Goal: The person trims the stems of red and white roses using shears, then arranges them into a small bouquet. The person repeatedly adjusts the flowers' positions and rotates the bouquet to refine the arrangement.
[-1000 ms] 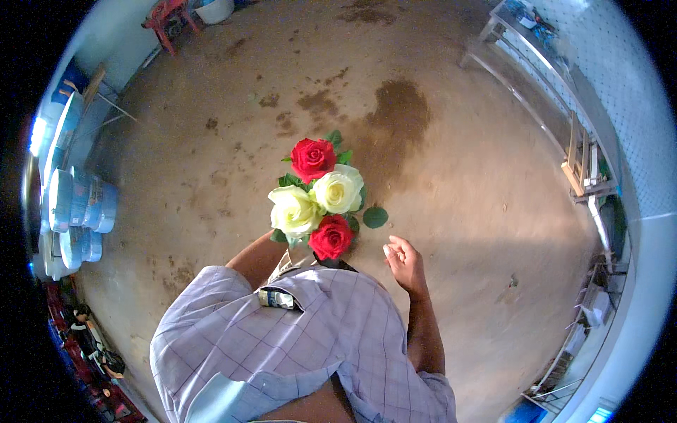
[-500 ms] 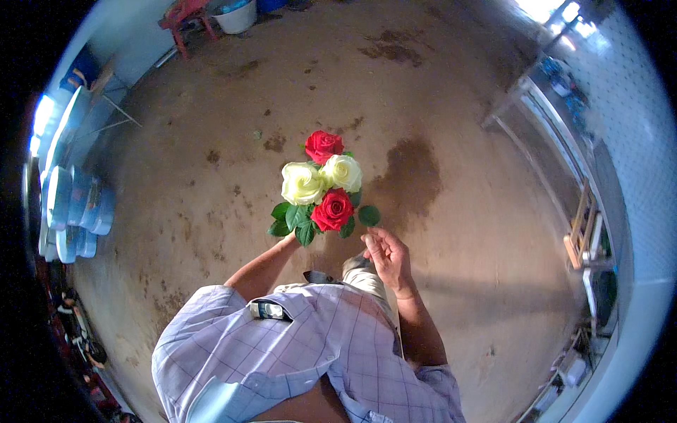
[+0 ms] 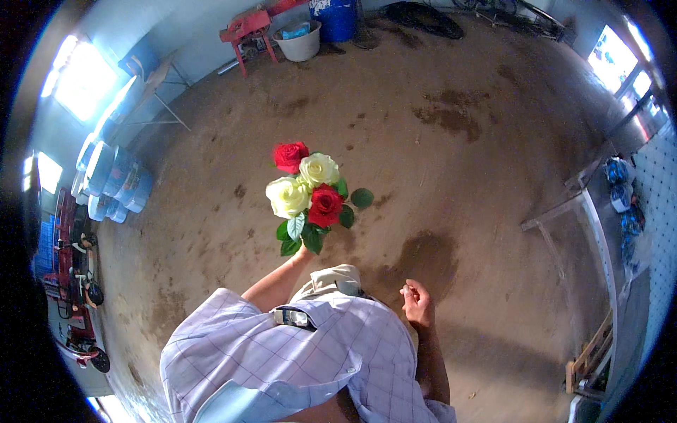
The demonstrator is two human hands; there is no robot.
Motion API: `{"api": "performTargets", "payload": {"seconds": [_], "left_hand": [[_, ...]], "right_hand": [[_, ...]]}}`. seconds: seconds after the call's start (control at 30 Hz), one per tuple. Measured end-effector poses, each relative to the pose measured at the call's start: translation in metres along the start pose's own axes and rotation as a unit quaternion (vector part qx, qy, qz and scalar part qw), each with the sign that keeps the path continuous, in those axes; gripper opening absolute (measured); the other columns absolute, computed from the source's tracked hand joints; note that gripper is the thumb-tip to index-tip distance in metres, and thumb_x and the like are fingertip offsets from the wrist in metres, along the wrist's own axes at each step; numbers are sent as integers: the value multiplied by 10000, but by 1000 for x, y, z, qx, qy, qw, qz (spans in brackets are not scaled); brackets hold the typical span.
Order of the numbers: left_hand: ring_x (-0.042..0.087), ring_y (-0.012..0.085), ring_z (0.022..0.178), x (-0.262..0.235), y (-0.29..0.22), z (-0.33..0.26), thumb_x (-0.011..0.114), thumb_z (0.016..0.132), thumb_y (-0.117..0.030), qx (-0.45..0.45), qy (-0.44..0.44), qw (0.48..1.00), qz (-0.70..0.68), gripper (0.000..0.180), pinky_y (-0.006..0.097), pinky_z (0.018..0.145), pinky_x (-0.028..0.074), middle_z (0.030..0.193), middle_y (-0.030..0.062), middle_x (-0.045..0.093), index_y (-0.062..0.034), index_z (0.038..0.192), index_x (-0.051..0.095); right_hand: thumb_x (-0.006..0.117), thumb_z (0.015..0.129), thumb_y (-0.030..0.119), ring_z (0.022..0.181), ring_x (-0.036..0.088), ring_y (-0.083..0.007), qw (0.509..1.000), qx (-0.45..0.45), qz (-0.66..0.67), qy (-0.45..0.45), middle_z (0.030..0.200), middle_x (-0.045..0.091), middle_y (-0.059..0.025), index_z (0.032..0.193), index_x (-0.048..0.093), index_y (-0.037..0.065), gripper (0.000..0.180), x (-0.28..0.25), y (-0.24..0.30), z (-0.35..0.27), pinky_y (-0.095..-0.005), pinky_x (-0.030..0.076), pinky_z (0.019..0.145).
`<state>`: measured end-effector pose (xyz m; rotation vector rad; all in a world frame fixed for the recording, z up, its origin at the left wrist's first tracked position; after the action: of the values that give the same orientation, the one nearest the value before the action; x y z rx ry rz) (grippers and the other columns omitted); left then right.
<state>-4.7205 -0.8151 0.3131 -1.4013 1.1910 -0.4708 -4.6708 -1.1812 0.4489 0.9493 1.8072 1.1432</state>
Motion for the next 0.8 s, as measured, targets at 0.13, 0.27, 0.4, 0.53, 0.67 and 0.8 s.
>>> {"api": "performTargets", "payload": {"seconds": [0.13, 0.27, 0.4, 0.53, 0.67, 0.8], "left_hand": [[559, 349, 1015, 56, -29, 64, 663, 755, -214, 0, -6, 1000, -7, 448, 418, 858, 466, 1088, 160, 578, -111, 1174, 544], [558, 348, 1015, 122, -74, 161, 663, 753, -209, 21, 10, 1000, -2, 443, 417, 859, 465, 1090, 158, 576, -113, 1170, 549], [563, 345, 1001, 202, -170, 250, 665, 742, -187, 140, 57, 980, 129, 433, 414, 849, 469, 1065, 150, 577, -124, 1155, 553], [539, 303, 1050, 299, -275, 306, 636, 774, -166, 248, 134, 936, 210, 392, 388, 883, 450, 1076, 131, 574, -89, 1143, 529], [539, 261, 1077, 407, -332, 351, 534, 887, -276, 238, 358, 900, -67, 386, 393, 904, 451, 1197, 109, 553, -92, 1224, 487], [497, 278, 1128, 509, -339, 425, 536, 890, -252, 290, 352, 889, 28, 402, 416, 950, 405, 1245, 138, 519, -72, 1246, 479]], "right_hand": [[557, 906, 150, 533, 543, -91, 1000, 5, 7, -14, 813, 655, -65, 1095, 577, -3, 245, -48, 4, 64, -249, 477, 531], [563, 903, 144, 742, 626, -124, 997, -64, -24, -32, 801, 663, -76, 1075, 592, -3, 228, -89, 39, 157, -271, 496, 705], [584, 889, 146, 693, 598, -108, 994, -98, -26, -40, 750, 637, -84, 1037, 584, -2, 210, -128, 104, 242, -269, 477, 633], [617, 861, 150, 596, 536, -111, 985, -146, -56, -77, 678, 574, -89, 1082, 527, 3, 280, -200, 185, 314, -276, 427, 554], [654, 843, 124, 740, 558, -138, 969, -196, -54, -142, 900, 568, -60, 1146, 493, 20, 358, -278, 216, 377, -305, 470, 662], [652, 855, 153, 898, 565, -148, 956, -269, -66, -91, 1007, 569, -52, 1221, 472, 52, 419, -338, 177, 474, -330, 464, 801]]}}
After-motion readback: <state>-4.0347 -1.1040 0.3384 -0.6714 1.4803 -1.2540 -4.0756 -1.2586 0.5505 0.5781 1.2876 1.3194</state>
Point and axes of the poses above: each hand's wrist, its own z-axis towards the middle knuckle, its own x-axis out of the palm, y = z × x, the point moved 9 cm from there along z, towards the middle knuckle
